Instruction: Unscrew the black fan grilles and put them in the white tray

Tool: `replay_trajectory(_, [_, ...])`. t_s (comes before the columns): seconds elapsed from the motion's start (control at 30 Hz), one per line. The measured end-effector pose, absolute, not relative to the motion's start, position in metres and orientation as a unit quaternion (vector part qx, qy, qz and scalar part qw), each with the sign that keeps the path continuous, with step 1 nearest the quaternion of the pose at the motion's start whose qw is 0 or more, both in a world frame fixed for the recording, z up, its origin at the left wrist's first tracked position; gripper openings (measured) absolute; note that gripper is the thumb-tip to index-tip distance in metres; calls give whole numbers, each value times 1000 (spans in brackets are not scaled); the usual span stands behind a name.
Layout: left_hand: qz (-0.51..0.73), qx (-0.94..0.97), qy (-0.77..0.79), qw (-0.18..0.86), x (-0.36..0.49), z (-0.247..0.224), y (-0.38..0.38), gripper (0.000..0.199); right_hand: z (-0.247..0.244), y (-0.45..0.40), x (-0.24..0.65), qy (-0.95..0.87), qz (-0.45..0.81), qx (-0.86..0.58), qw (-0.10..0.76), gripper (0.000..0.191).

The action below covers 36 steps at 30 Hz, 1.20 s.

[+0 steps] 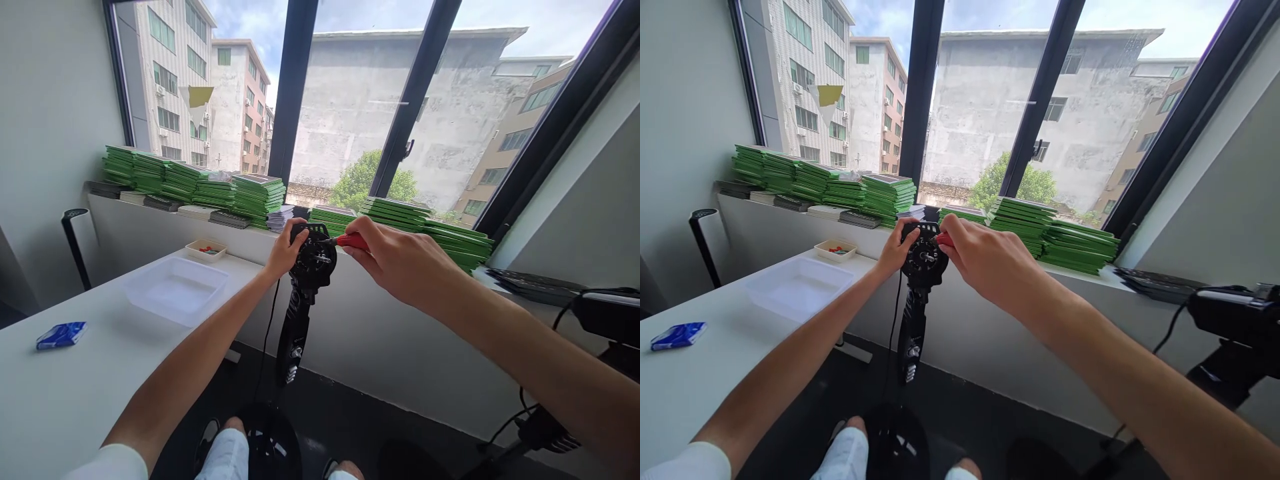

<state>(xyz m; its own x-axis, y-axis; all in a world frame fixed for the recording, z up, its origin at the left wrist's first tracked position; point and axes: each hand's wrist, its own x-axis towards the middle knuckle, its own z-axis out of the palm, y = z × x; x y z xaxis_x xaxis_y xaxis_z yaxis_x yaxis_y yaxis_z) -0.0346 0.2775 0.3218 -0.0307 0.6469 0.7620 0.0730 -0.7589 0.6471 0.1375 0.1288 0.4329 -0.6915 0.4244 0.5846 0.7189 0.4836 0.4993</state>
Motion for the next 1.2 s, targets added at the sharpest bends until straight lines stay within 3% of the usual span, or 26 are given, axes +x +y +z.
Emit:
replay_trajectory(0.17, [664,660,266,232,-35,318,278,23,431,115,140,-826,-386,-334,238,27])
replay_trajectory(0.27, [664,659,243,256,-39,313,280,32,407,90,151,-799,-347,-349,345,23])
replay_trajectory(0.43, [690,626,222,288,-43,272,279,56,276,51,200,-673,-178,-450,559,29])
replay_trajectory(0.57, [701,609,262,263,-43,186,258,58,146,38,228,-523,39,-578,625,40])
replay_trajectory(0.7, [653,637,332,239,-48,82,189,36,60,20,221,-441,158,-653,595,48])
replay_trajectory(0.83, [356,866,224,271,-58,10,96,27,17,4,206,-455,236,-677,528,46])
replay_trajectory(0.93, [122,953,187,205,-72,-22,48,24,0,-3,199,-491,298,-661,483,44])
replay_trajectory(1.03, [-41,960,249,122,-94,-43,24,19,-8,-5,194,-525,339,-644,442,40])
replay_trajectory(1.2, [-87,940,305,126,-105,-51,0,40,-10,-3,190,-564,370,-634,377,33])
